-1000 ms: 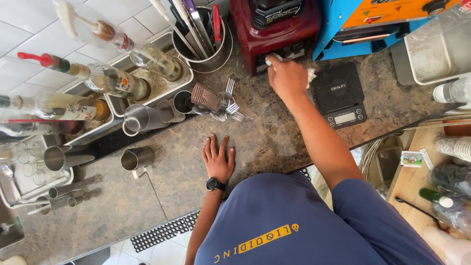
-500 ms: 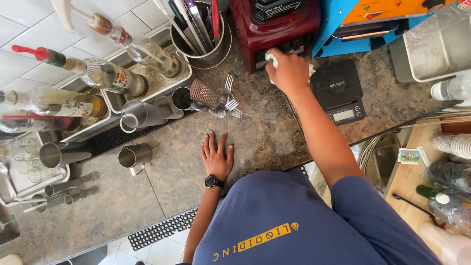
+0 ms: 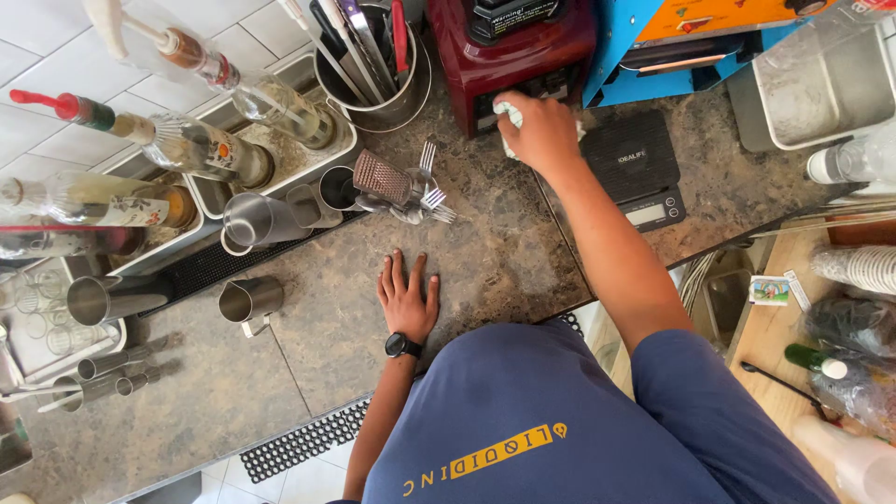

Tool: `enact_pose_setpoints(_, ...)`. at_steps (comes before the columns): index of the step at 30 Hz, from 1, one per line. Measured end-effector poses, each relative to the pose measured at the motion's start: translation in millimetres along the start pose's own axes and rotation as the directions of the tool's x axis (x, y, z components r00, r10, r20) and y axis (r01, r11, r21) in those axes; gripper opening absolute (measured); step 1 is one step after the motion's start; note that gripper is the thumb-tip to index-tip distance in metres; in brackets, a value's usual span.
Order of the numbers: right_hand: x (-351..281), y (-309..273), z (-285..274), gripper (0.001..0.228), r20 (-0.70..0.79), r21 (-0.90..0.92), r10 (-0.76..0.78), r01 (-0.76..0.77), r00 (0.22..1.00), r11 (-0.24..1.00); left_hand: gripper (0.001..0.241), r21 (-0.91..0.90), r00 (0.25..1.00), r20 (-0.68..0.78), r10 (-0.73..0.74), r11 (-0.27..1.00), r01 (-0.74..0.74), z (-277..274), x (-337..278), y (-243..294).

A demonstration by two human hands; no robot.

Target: Cleaning the counter and equipment in a coffee shop.

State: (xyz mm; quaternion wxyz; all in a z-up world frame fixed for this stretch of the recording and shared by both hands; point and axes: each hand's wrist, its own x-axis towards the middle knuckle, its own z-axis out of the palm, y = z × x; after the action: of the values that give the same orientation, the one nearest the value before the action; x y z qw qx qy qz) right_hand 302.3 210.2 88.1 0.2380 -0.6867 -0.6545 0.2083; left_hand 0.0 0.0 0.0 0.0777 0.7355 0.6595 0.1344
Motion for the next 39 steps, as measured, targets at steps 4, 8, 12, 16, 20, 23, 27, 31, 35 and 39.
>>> enact_pose_setpoints(4,0.7,7.3,2.0,0.021,-0.009,-0.219,0.011,-0.013,1.000,0.976,0.046,0.000,1.000,-0.006,-0.002,1.000,0.002,-0.4,-0.2,-1.5)
enact_pose_setpoints(8,-9.1,-1.7,-6.0,0.022,-0.088,-0.077,-0.036,0.029,0.995,0.997,0.047,-0.004,1.000,-0.014,0.003,1.000,-0.003,1.3,-0.2,-1.2)
enact_pose_setpoints(12,-7.2,-1.8,3.2,0.022,-0.237,-0.101,-0.216,0.197,0.947,0.975,0.048,-0.030,0.998,-0.059,0.017,0.999,-0.019,-13.4,3.3,10.1)
enact_pose_setpoints(16,-1.6,-1.5,14.5,0.025,-0.283,-0.337,-0.200,0.098,0.938,0.936,0.048,-0.036,0.998,-0.063,0.006,0.999,-0.008,-15.1,4.3,11.4)
enact_pose_setpoints(20,8.0,1.7,26.8,0.027,-0.111,-0.406,-0.182,0.123,0.977,0.906,0.047,-0.040,0.998,-0.063,0.006,0.999,-0.008,-14.9,4.3,11.8)
enact_pose_setpoints(23,6.8,3.1,18.3,0.022,-0.129,-0.403,-0.210,0.142,0.969,0.904,0.047,-0.037,0.999,-0.046,-0.001,0.999,0.000,-14.4,4.4,10.8)
enact_pose_setpoints(27,11.4,19.2,33.3,0.021,-0.095,-0.403,-0.253,0.195,0.963,0.894,0.046,-0.044,0.997,-0.075,0.006,0.999,-0.010,-16.0,5.4,11.8)
enact_pose_setpoints(31,2.7,5.1,7.0,0.026,0.028,-0.131,-0.194,0.196,0.981,0.972,0.046,-0.052,0.996,-0.086,0.008,0.999,-0.013,-17.2,4.9,13.1)
enact_pose_setpoints(35,-8.7,1.3,5.1,0.024,-0.355,0.066,-0.278,0.321,0.893,0.945,0.047,-0.043,0.999,-0.054,-0.001,0.999,-0.001,-16.1,5.5,11.8)
enact_pose_setpoints(39,-9.3,4.4,33.2,0.035,-0.307,0.235,-0.168,0.246,0.937,0.940,0.049,-0.029,1.000,-0.024,-0.003,1.000,0.003,-12.9,5.3,9.5)
